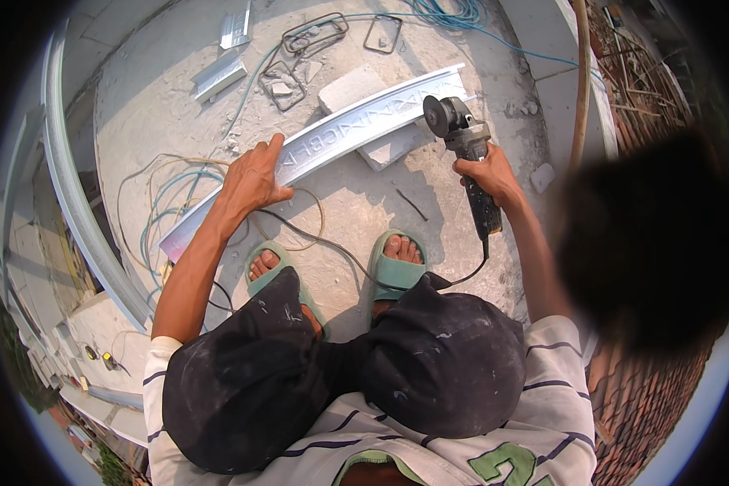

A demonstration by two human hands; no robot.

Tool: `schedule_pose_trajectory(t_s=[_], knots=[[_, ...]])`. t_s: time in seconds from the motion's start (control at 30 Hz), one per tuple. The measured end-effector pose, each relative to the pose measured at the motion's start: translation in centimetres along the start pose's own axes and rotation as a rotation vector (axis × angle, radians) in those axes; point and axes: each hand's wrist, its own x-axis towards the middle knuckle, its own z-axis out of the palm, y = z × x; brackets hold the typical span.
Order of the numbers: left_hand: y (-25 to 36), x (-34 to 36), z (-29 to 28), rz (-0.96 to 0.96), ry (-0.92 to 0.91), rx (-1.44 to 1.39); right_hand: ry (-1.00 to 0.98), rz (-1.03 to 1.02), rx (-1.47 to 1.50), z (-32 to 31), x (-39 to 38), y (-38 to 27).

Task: The person holds a metal profile against a concrete block, cuts it using an angle grinder, and then uses a screwdriver to mark the surface.

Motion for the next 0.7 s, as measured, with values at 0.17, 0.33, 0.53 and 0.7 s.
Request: schedule_pose_trajectory(t_s=[0.17, 0.33, 0.53, 0.7], knots=[[-0.1, 0.1, 0.0, 0.005, -0.005, 0.003, -0.022, 0.009, -0.010, -0.2, 0.0, -0.3], [-0.1, 0.0, 0.0, 0.002, 0.004, -0.004, 0.028, 0.007, -0.016, 0.1, -0.1, -0.2], [-0.1, 0.1, 0.0, -0.002, 0.003, -0.002, -0.013, 0.003, -0.030, -0.2, 0.4, 0.4], [-0.1, 0.1, -0.2, -0.012, -0.017, -0.008, -0.004, -0.001, -0.044, -0.2, 0.5, 0.4]])
